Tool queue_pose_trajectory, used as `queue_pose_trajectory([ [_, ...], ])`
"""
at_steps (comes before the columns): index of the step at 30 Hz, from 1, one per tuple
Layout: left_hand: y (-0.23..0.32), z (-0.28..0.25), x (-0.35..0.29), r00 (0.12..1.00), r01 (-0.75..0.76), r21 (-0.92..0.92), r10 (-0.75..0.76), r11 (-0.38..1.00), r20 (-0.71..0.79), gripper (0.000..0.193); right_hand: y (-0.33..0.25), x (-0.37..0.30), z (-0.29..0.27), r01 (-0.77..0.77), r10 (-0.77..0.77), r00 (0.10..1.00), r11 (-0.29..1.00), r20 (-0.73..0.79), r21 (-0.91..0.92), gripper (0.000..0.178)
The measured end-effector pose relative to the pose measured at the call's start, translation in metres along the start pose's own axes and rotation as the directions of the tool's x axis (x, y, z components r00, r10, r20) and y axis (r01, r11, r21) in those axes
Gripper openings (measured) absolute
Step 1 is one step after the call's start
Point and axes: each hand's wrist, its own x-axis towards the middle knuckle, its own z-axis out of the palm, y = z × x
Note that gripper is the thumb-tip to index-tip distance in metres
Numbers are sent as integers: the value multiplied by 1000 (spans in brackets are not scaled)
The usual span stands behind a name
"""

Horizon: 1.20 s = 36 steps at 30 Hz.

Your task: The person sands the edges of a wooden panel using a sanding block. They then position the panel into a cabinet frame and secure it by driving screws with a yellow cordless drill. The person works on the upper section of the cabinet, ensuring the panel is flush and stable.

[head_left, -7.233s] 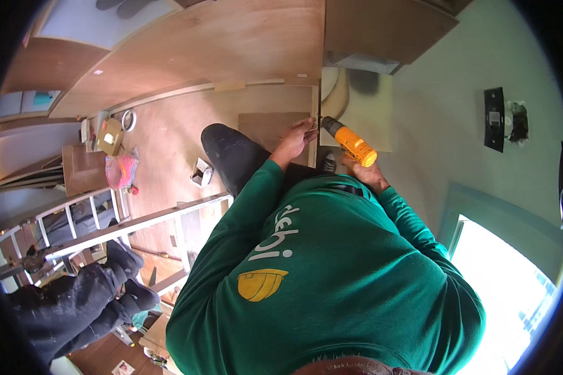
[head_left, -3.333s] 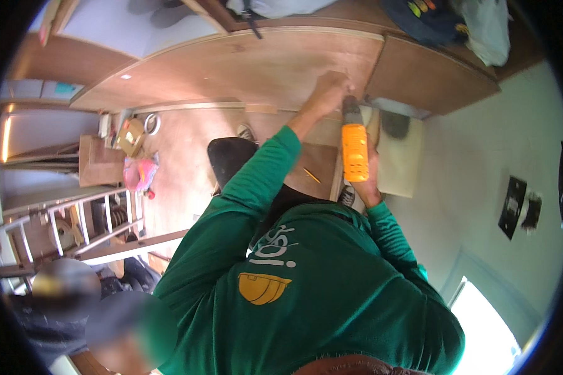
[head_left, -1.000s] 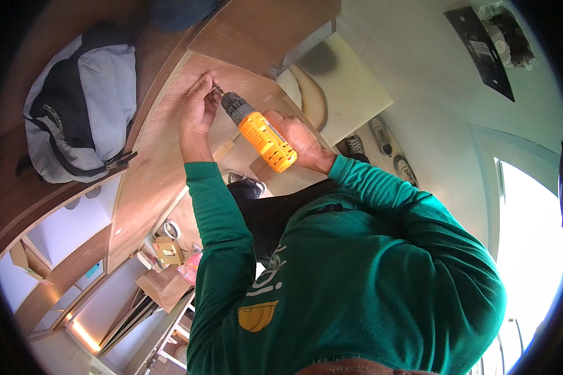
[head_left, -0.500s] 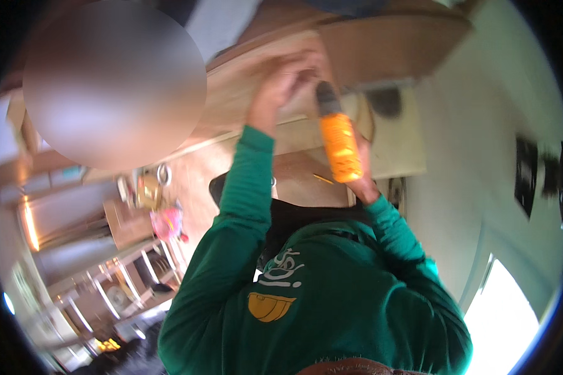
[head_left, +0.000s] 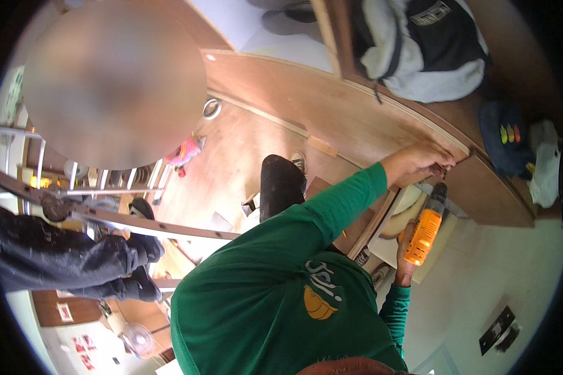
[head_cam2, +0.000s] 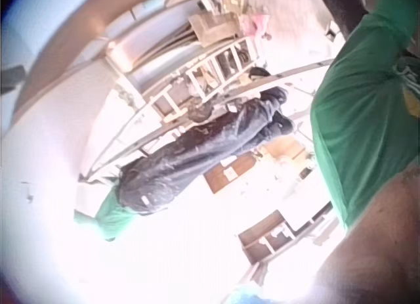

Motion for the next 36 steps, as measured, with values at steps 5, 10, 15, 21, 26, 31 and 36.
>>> queue_pose_trajectory([
  [5, -3, 2, 0, 1000, -8, 10, 8, 1000, 3, 21, -58, -2, -3, -111, 108, 993, 988, 38, 107, 20],
  [10, -5, 0, 3, 1000, -10, -8, 10, 1000, 24, 19, -34, 2, -6, 62, -57, 996, 995, 64, -73, 26],
  [15, -4, -8, 7, 998, -9, 35, 7, 999, 58, 19, -44, 5, -14, -87, 74, 982, 994, 175, 67, 40],
  [21, -8, -29, 7, 996, -68, 156, 59, 985, 64, 20, -42, 0, -8, -99, 78, 963, 993, 260, 68, 40],
  [26, -17, -15, 7, 999, -25, 184, 19, 983, 36, 21, -44, -6, -15, -60, 58, 981, 998, 184, 5, 39],
  [31, -25, -39, 14, 992, -71, 256, 43, 964, 115, 25, -41, -11, -6, -64, 52, 979, 997, 199, 52, 35],
  [36, -26, -10, 9, 972, -180, 189, 146, 965, 182, 23, 15, 5, -13, 68, -73, 996, 994, 52, 89, 13],
])
